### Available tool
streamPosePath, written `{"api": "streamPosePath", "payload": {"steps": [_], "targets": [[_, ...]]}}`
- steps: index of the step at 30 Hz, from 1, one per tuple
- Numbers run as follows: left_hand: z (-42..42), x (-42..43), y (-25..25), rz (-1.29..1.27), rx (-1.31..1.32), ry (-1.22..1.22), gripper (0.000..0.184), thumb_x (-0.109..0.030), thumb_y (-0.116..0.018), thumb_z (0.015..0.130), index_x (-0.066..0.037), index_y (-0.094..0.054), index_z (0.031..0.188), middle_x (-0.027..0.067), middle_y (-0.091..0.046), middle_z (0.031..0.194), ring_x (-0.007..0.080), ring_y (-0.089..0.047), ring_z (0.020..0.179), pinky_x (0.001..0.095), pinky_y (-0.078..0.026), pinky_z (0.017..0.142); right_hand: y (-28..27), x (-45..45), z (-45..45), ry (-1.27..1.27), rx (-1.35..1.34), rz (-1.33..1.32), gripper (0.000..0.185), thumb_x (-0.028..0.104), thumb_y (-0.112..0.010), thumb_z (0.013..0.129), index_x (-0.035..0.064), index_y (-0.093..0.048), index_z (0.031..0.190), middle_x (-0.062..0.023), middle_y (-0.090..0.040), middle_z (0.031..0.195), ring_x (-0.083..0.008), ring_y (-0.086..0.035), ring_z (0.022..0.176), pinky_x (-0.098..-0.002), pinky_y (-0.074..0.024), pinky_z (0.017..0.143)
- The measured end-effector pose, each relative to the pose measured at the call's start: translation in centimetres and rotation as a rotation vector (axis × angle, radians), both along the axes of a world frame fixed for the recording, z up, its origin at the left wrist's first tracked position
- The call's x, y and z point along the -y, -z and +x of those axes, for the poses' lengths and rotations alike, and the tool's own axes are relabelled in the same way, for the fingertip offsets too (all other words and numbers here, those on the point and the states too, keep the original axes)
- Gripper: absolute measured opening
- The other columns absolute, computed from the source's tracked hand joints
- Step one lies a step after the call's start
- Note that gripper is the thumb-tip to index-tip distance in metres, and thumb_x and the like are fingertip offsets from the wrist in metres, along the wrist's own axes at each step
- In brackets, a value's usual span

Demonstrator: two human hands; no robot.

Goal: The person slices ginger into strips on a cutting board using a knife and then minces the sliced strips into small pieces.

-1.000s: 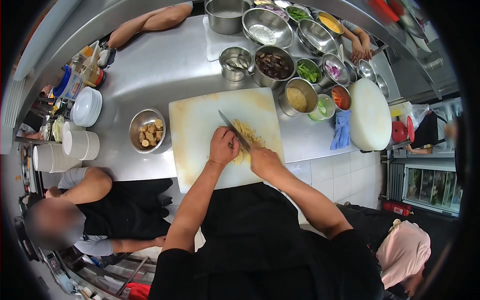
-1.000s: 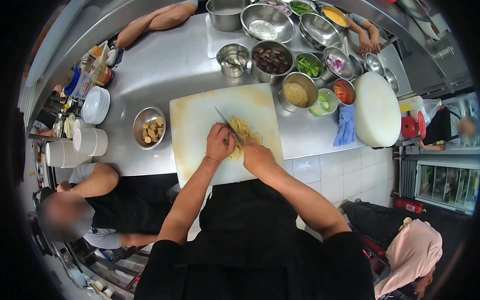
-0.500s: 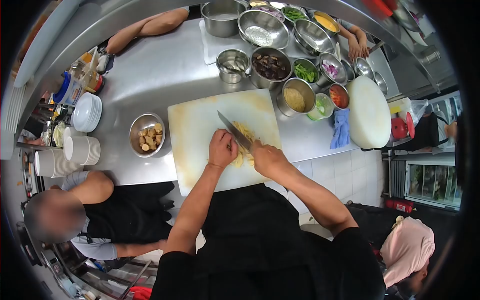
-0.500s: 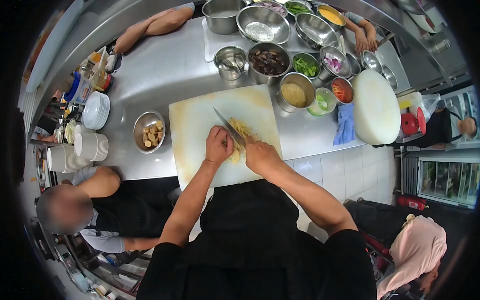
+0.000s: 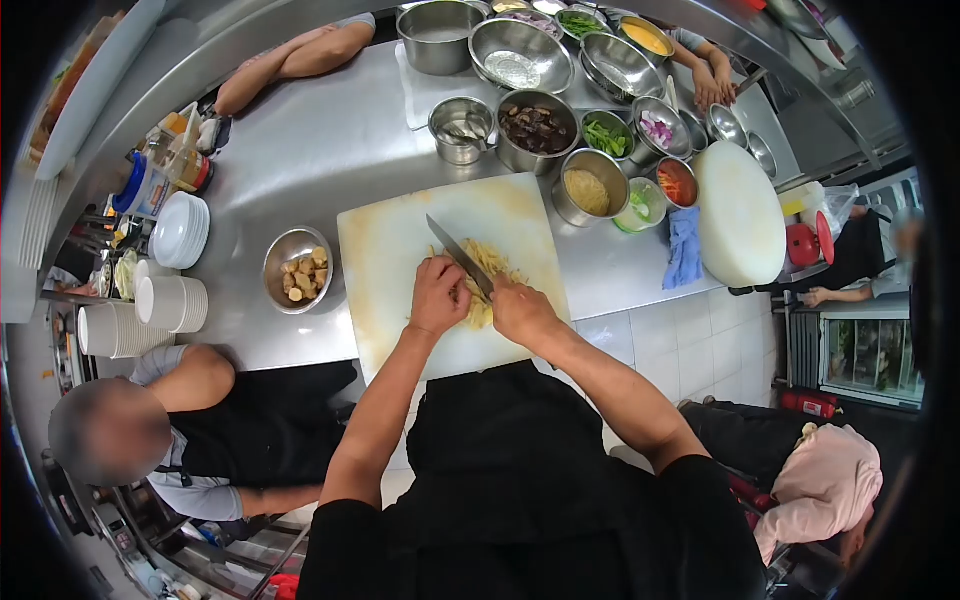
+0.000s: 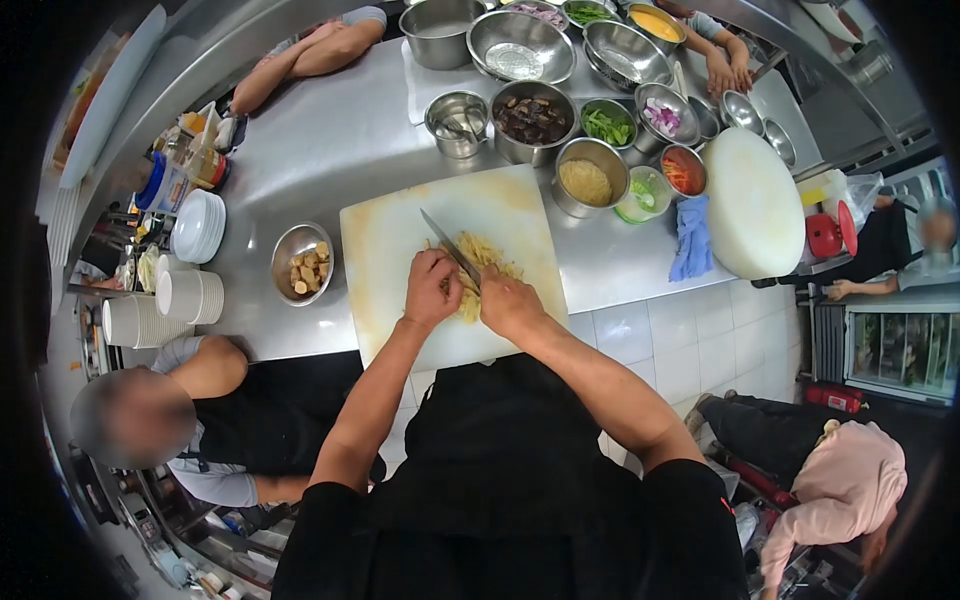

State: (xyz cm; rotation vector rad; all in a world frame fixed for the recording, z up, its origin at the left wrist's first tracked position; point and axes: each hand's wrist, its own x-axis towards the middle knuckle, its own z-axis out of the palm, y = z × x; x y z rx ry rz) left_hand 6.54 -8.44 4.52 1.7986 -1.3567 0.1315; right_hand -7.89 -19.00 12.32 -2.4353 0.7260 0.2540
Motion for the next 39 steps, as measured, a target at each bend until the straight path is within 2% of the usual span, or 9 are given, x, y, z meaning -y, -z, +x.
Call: {"api": "streamPosePath", "payload": {"steps": [4, 8, 13, 20, 23, 26, 31, 34, 39], "targets": [[-0.2, 0.2, 1.2, -0.024, -0.003, -0.033, 0.013, 0.0, -0.063, 0.068, -0.005, -0.061, 0.08, 0.0112, -0.057, 0.09, 0.0324, -0.055, 0.082, 0.0402, -0.049, 0.071, -5.2, -0.5, -1.5, -0.086, 0.006, -0.023, 0.025, 0.001, -0.051, 0.084, -0.0083, -0.053, 0.107, -0.03, -0.068, 0.088, -0.0443, -0.068, 0.086, -0.0517, -0.0538, 0.078], [-0.5, 0.1, 1.2, -0.033, -0.02, -0.054, 0.012, -0.001, -0.063, 0.068, -0.005, -0.06, 0.079, 0.0114, -0.057, 0.089, 0.0325, -0.056, 0.082, 0.0406, -0.049, 0.072, -0.8, -0.7, -0.3, -0.026, -0.017, -0.003, 0.026, 0.0, -0.051, 0.083, -0.0078, -0.052, 0.107, -0.0298, -0.068, 0.088, -0.0441, -0.068, 0.085, -0.0518, -0.054, 0.077], [-0.3, 0.3, 1.1, -0.041, -0.039, -0.069, 0.012, -0.001, -0.064, 0.068, -0.004, -0.059, 0.078, 0.0118, -0.057, 0.087, 0.0326, -0.057, 0.082, 0.0406, -0.05, 0.071, -4.8, -0.1, -1.3, -0.087, -0.068, -0.037, 0.022, 0.0, -0.051, 0.083, -0.0058, -0.054, 0.104, -0.0296, -0.068, 0.089, -0.0434, -0.069, 0.085, -0.0518, -0.0542, 0.077], [-0.8, -0.3, 1.1, -0.052, -0.053, -0.057, 0.012, 0.0, -0.065, 0.068, -0.003, -0.058, 0.078, 0.0126, -0.056, 0.087, 0.0331, -0.058, 0.082, 0.0404, -0.051, 0.072, -1.2, -0.4, -0.4, -0.023, -0.014, -0.023, 0.024, 0.001, -0.051, 0.083, -0.008, -0.054, 0.105, -0.0294, -0.068, 0.09, -0.0438, -0.069, 0.086, -0.0514, -0.0544, 0.077], [-0.6, 0.1, 1.0, -0.061, -0.08, -0.076, 0.012, 0.001, -0.065, 0.069, -0.003, -0.058, 0.078, 0.0133, -0.056, 0.088, 0.0333, -0.058, 0.083, 0.0403, -0.051, 0.072, -6.1, -0.3, -1.2, -0.116, -0.105, -0.032, 0.022, 0.0, -0.049, 0.084, -0.0066, -0.054, 0.105, -0.0298, -0.068, 0.09, -0.0454, -0.068, 0.086, -0.052, -0.054, 0.078], [-0.5, -0.1, 1.3, -0.051, -0.074, -0.077, 0.013, 0.001, -0.065, 0.069, -0.003, -0.058, 0.079, 0.0138, -0.056, 0.088, 0.0335, -0.058, 0.083, 0.0402, -0.051, 0.072, -0.4, -0.9, 0.2, -0.017, -0.03, -0.005, 0.023, 0.0, -0.049, 0.084, -0.0071, -0.054, 0.105, -0.0303, -0.068, 0.091, -0.0449, -0.068, 0.088, -0.0518, -0.0539, 0.079], [-0.4, 0.0, 1.3, -0.067, -0.064, -0.078, 0.013, 0.001, -0.066, 0.069, -0.004, -0.059, 0.079, 0.0139, -0.056, 0.088, 0.0335, -0.059, 0.083, 0.0405, -0.052, 0.071, -5.0, 0.5, -0.2, -0.094, -0.128, 0.01, 0.023, 0.002, -0.05, 0.085, -0.0064, -0.054, 0.106, -0.0304, -0.068, 0.093, -0.0454, -0.067, 0.088, -0.0515, -0.0533, 0.079], [-0.5, 0.0, 1.4, -0.073, -0.078, -0.082, 0.013, -0.001, -0.066, 0.069, -0.005, -0.06, 0.08, 0.0125, -0.054, 0.088, 0.0336, -0.056, 0.082, 0.0415, -0.05, 0.07, -1.9, -0.8, 0.1, -0.054, -0.059, -0.014, 0.025, 0.003, -0.05, 0.085, -0.0071, -0.055, 0.107, -0.0289, -0.068, 0.092, -0.0442, -0.068, 0.088, -0.0515, -0.0533, 0.079], [-0.5, -0.1, 2.7, -0.059, -0.059, -0.051, 0.013, -0.001, -0.065, 0.069, -0.004, -0.06, 0.08, 0.0129, -0.054, 0.088, 0.0341, -0.056, 0.083, 0.0416, -0.049, 0.072, 1.0, 1.7, -0.1, -0.065, -0.029, 0.01, 0.03, 0.023, -0.051, 0.097, -0.0034, -0.051, 0.111, -0.0269, -0.067, 0.086, -0.0465, -0.066, 0.086, -0.0543, -0.0526, 0.078]]}}
